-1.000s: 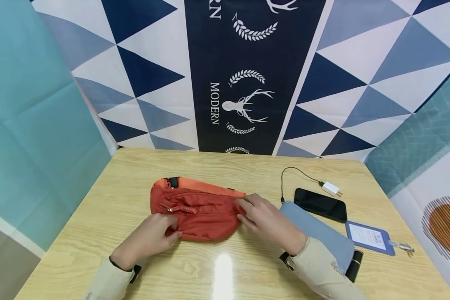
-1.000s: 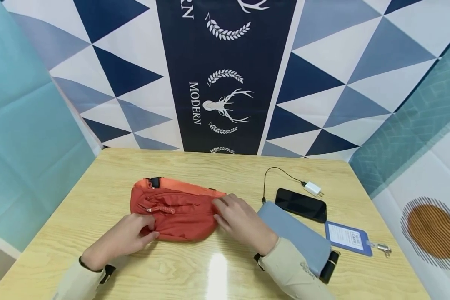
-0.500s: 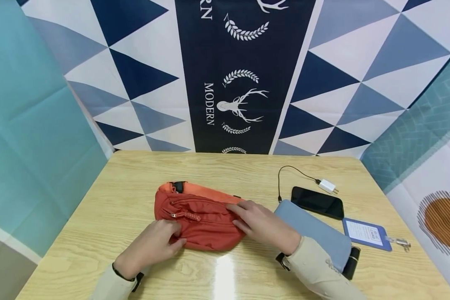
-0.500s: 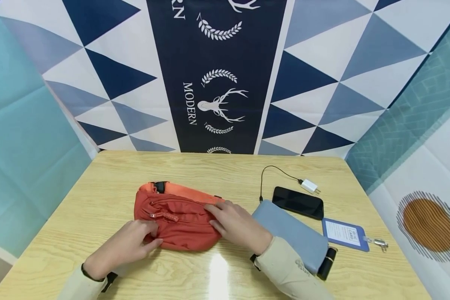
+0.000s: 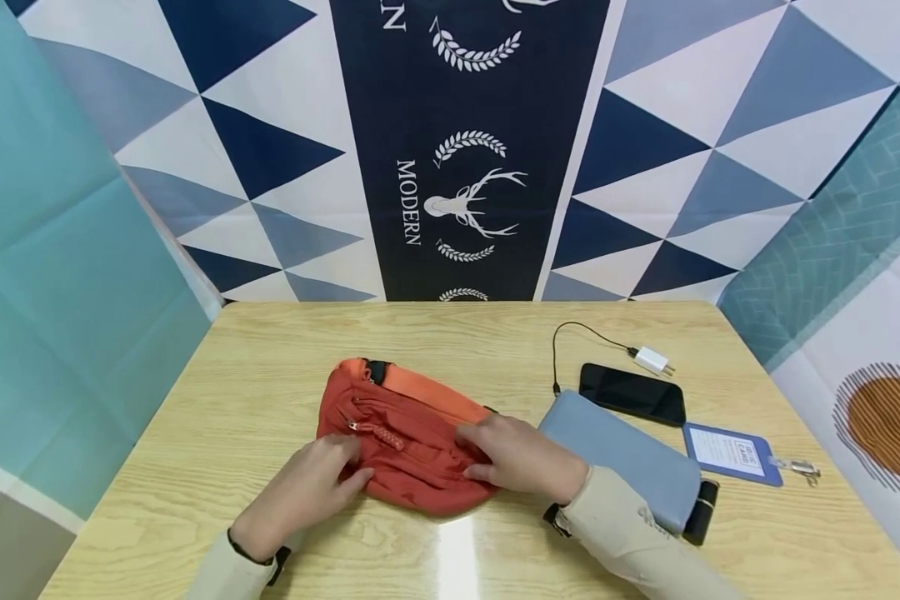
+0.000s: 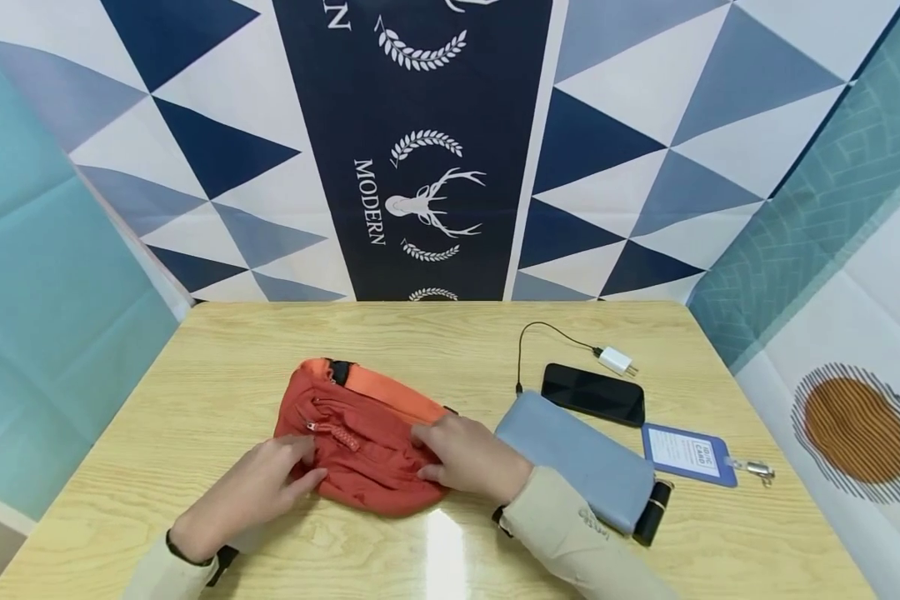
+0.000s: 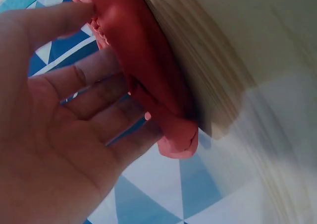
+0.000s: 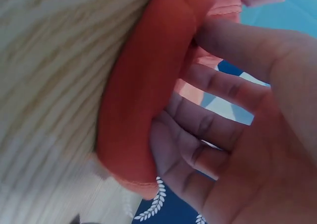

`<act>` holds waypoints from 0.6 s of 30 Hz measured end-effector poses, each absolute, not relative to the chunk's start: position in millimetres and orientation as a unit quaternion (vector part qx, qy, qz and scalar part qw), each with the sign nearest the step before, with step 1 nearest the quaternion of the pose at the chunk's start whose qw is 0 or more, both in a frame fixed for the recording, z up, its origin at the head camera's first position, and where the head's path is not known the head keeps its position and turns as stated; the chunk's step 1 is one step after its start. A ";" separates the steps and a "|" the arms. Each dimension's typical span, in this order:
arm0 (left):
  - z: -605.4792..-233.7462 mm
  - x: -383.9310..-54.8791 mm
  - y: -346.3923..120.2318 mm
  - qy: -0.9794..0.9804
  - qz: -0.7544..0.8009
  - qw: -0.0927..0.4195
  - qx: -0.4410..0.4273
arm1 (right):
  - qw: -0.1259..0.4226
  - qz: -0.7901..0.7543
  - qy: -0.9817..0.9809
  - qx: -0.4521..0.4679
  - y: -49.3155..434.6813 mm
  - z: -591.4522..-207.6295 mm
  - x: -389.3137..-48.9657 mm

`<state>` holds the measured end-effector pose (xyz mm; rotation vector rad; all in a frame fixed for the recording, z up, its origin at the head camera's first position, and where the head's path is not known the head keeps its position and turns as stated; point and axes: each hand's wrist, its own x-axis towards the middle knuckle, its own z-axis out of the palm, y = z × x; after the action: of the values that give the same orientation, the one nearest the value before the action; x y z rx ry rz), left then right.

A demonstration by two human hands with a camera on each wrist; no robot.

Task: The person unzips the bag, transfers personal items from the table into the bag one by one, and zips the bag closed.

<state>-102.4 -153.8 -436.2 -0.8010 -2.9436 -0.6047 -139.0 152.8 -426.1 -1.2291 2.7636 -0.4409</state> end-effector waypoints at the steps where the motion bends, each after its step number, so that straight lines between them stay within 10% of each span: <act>1: -436.8 -102.1 -152.4 -0.947 -0.189 0.023 -0.258 | 0.049 -0.145 0.901 -0.405 152.8 -425.9 -138.0; 8: -439.2 -103.2 -144.1 -0.949 -0.158 0.070 -0.264 | 0.062 -0.140 0.904 -0.400 154.1 -425.9 -133.7; 18: -432.7 -118.1 -132.6 -0.955 -0.186 0.011 -0.230 | 0.126 -0.153 0.897 -0.394 148.7 -425.8 -127.3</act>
<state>-118.1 -132.6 -432.7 -0.7188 -2.9805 -0.5798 -127.3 148.7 -425.8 -1.1470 2.6128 -0.4449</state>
